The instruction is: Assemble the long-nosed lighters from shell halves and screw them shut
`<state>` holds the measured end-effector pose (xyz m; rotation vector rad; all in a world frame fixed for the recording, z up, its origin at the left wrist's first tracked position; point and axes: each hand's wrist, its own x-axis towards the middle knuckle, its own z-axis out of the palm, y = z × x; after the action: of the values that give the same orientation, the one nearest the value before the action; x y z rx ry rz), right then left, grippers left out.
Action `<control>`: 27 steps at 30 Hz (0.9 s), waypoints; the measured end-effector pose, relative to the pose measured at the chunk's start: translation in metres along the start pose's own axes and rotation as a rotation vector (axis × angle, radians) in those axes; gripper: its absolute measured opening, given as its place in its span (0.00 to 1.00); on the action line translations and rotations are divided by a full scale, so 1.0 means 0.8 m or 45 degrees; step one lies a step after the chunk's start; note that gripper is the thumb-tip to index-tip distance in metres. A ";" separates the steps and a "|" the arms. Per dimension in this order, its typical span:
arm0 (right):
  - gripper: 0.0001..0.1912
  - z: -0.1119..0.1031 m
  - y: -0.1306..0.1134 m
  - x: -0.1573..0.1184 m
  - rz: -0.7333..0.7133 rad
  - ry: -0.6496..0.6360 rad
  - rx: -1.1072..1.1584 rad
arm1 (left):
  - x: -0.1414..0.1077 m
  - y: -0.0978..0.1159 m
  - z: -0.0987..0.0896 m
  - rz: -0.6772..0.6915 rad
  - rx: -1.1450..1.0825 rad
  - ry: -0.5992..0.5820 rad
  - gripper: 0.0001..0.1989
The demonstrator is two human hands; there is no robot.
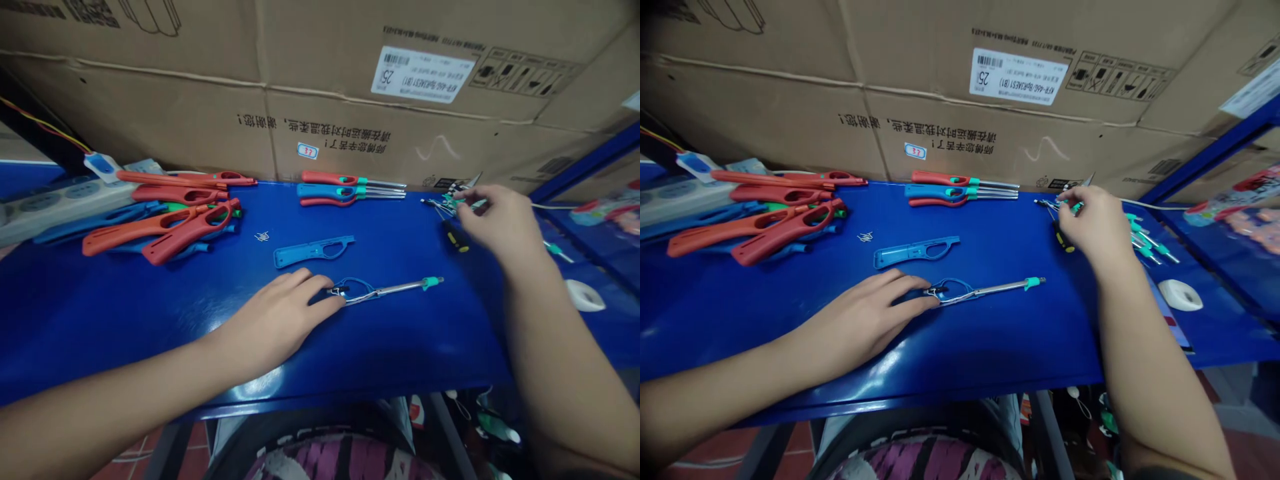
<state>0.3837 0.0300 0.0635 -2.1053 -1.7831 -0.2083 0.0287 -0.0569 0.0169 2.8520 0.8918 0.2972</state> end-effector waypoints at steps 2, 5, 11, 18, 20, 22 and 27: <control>0.17 -0.005 0.013 0.007 0.141 -0.077 -0.079 | 0.001 0.000 0.000 0.011 0.006 0.001 0.20; 0.17 -0.007 0.031 0.016 0.269 -0.196 -0.135 | 0.001 -0.001 0.000 0.022 -0.001 0.007 0.19; 0.18 -0.005 0.069 0.030 0.445 -0.296 -0.202 | 0.001 -0.002 0.000 0.020 -0.027 0.023 0.17; 0.02 0.000 0.083 0.032 0.485 -0.419 -0.153 | 0.000 -0.005 0.001 0.022 -0.009 0.057 0.15; 0.04 0.000 0.081 0.032 0.466 -0.399 -0.117 | 0.001 -0.005 0.000 0.015 -0.008 0.066 0.14; 0.06 0.000 0.077 0.031 0.435 -0.351 -0.054 | 0.002 -0.006 -0.001 0.002 -0.019 0.079 0.13; 0.07 0.006 0.037 0.020 0.069 -0.363 0.431 | 0.004 -0.007 -0.001 -0.050 -0.072 0.122 0.10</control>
<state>0.4151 0.0427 0.0591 -2.0062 -1.7603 0.4009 0.0285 -0.0505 0.0175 2.7856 0.9391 0.4508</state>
